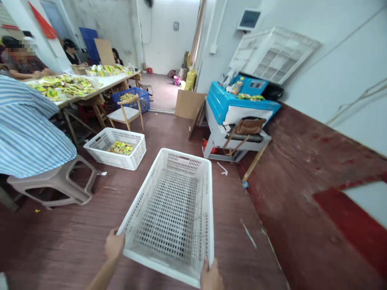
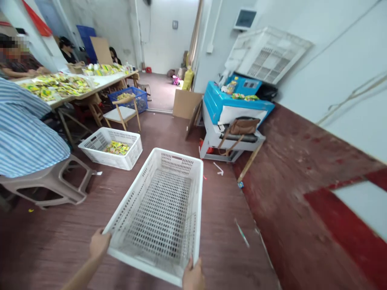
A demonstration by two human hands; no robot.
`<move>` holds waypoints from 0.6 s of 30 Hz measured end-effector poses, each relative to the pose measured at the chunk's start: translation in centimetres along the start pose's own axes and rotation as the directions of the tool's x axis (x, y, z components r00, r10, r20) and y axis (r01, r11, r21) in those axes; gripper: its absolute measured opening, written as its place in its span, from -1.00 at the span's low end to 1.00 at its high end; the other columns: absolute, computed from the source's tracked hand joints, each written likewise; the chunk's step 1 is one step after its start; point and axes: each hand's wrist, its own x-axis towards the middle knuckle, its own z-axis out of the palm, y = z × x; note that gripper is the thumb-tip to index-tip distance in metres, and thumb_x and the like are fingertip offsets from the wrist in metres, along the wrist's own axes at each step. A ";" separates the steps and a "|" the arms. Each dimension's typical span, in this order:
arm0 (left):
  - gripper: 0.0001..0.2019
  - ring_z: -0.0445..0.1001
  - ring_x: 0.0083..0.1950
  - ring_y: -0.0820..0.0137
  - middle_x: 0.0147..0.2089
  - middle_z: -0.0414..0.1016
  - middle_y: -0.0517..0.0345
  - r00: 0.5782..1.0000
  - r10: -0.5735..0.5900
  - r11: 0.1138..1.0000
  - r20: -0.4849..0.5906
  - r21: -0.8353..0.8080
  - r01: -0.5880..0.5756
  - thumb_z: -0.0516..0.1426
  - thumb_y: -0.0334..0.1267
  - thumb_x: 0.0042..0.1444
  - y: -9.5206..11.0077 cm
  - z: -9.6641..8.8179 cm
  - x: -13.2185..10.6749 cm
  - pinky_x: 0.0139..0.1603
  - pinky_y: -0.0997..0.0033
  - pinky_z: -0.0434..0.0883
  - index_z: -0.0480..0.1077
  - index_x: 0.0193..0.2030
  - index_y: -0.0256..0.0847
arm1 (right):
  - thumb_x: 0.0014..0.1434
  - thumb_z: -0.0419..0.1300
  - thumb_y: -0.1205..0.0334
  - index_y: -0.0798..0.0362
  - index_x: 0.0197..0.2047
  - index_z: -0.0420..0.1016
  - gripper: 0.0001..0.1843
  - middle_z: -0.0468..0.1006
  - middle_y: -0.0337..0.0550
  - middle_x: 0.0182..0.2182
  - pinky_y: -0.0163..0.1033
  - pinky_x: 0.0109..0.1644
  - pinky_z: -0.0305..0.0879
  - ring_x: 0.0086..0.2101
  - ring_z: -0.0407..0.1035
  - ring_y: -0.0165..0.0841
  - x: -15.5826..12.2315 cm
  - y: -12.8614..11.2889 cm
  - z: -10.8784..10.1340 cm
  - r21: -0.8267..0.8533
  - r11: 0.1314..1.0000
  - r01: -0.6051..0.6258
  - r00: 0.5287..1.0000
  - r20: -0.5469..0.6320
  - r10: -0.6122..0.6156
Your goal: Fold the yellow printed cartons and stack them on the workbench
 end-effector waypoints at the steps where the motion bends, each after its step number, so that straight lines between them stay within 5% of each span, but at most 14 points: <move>1: -0.66 0.54 -0.16 0.30 -0.14 0.54 0.07 1.000 -0.009 1.000 -0.017 -0.019 0.008 0.11 -0.05 0.24 1.8 0.0 1.8 -0.12 0.20 0.47 0.40 0.01 -0.24 | 0.31 -0.14 0.03 0.05 -0.09 0.48 -0.56 0.67 0.13 -0.41 -0.03 -0.35 0.42 -0.37 0.59 0.01 2.1 -2.6 0.0 -0.016 1.000 0.004 1.000 -0.015 -0.004; 10: -0.70 0.59 -0.15 0.03 -0.24 0.63 -0.09 0.990 -0.025 0.994 -0.137 -0.110 0.009 0.07 -0.31 0.03 21.8 3.0 15.7 -0.25 0.26 0.42 0.45 -0.08 -0.20 | 0.34 -0.23 0.05 0.10 0.00 0.48 -0.47 0.68 0.16 -0.36 -0.02 -0.28 0.43 -0.32 0.59 -0.01 23.4 -24.6 -2.6 -0.150 0.989 0.012 0.997 -0.074 -0.023; 18: -0.69 0.60 -0.21 0.00 -0.29 0.64 -0.10 0.984 -0.064 0.992 -0.166 -0.119 0.044 0.08 -0.28 -0.03 40.2 5.2 27.1 -0.27 0.23 0.43 0.47 -0.11 -0.19 | 0.31 -0.07 0.02 0.03 -0.01 0.48 -0.58 0.67 0.10 -0.42 0.00 -0.27 0.42 -0.33 0.59 0.02 40.9 -40.5 -5.1 -0.163 0.986 -0.016 1.000 -0.009 0.015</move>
